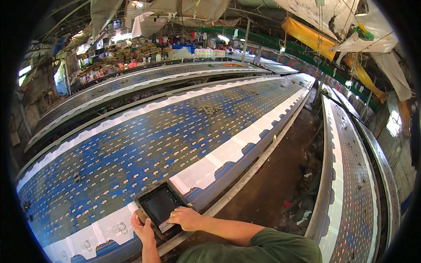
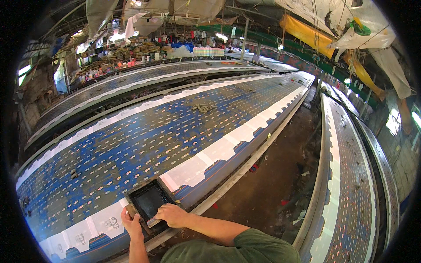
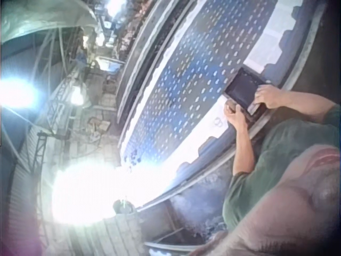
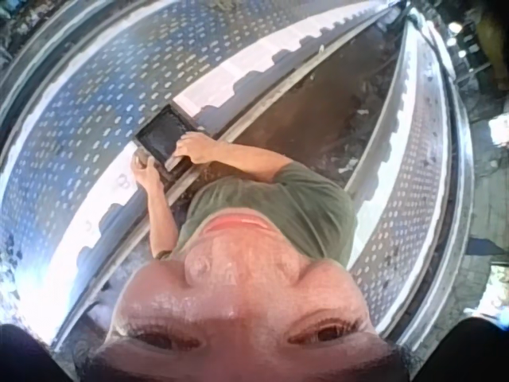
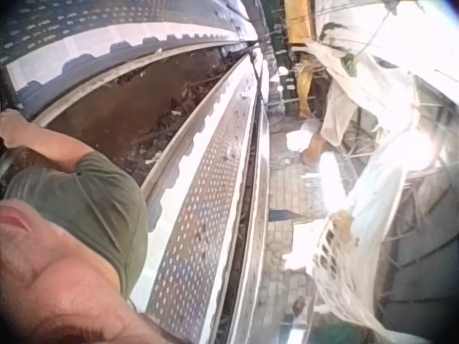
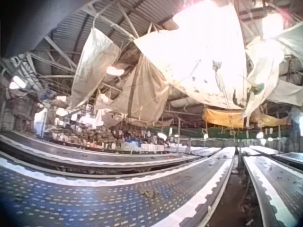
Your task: The person uses a rectangular printing block to repeatedly stamp a pattern onto a long sheet of paper laid out on a table. They dip the block into ink, align it, and press it down to transfer the design, moving along the paper as they work.
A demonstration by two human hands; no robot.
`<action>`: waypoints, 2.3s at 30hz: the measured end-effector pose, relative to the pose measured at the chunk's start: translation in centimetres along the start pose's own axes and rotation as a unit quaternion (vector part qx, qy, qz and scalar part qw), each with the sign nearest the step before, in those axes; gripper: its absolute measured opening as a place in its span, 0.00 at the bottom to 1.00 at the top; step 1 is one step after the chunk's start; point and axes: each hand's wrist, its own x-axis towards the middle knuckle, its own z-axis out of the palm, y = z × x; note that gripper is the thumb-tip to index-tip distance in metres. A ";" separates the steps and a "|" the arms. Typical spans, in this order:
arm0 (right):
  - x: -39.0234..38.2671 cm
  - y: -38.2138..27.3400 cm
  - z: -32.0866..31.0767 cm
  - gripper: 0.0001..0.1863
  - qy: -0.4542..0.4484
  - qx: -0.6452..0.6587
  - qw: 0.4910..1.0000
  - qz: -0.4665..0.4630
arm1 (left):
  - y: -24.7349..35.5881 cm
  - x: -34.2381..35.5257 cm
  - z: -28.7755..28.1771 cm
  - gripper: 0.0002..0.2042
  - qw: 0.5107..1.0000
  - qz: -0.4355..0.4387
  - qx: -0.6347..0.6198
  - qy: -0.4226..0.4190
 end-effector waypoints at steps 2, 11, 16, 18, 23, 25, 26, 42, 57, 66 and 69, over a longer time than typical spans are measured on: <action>0.2 -0.3 -0.1 0.27 -0.022 0.001 1.000 0.008 | -0.6 0.2 -0.3 0.37 1.000 0.006 -0.004 0.003; 0.9 -0.1 -0.3 0.25 -0.004 0.022 1.000 0.015 | -0.6 -0.4 0.4 0.39 0.999 0.018 -0.019 0.025; 0.6 0.1 -0.3 0.26 -0.011 0.025 1.000 0.014 | -1.2 -0.7 1.7 0.42 0.996 0.078 0.028 0.025; 0.4 0.3 -0.6 0.26 -0.016 0.017 1.000 0.013 | -1.4 -0.6 2.3 0.44 0.994 0.087 0.055 0.038; 0.6 0.4 -1.3 0.24 -0.019 0.007 1.000 -0.019 | -2.5 -0.1 2.2 0.47 0.990 0.096 0.074 0.079; 0.0 0.7 -1.3 0.20 0.012 0.014 0.999 -0.028 | -1.5 -0.9 2.6 0.47 0.988 0.094 0.085 0.088; -0.6 1.2 -0.8 0.18 0.045 0.012 0.998 -0.030 | -0.9 -1.1 2.9 0.46 0.986 0.098 0.105 0.087; -13.9 17.7 -10.9 0.18 0.204 0.100 0.974 0.006 | -5.9 -2.7 26.2 0.46 0.970 0.170 0.145 0.102; -14.7 22.7 -14.2 0.20 0.112 0.098 0.985 -0.092 | -7.2 -2.9 30.4 0.46 0.989 0.081 0.044 0.113; -9.7 26.2 -17.5 0.19 -0.099 0.061 0.988 -0.100 | -7.0 -2.7 30.3 0.43 0.995 0.037 0.011 0.092; -5.6 28.6 -18.0 0.20 -0.149 0.100 0.983 -0.046 | -7.9 -2.1 28.8 0.39 0.994 0.016 -0.068 0.079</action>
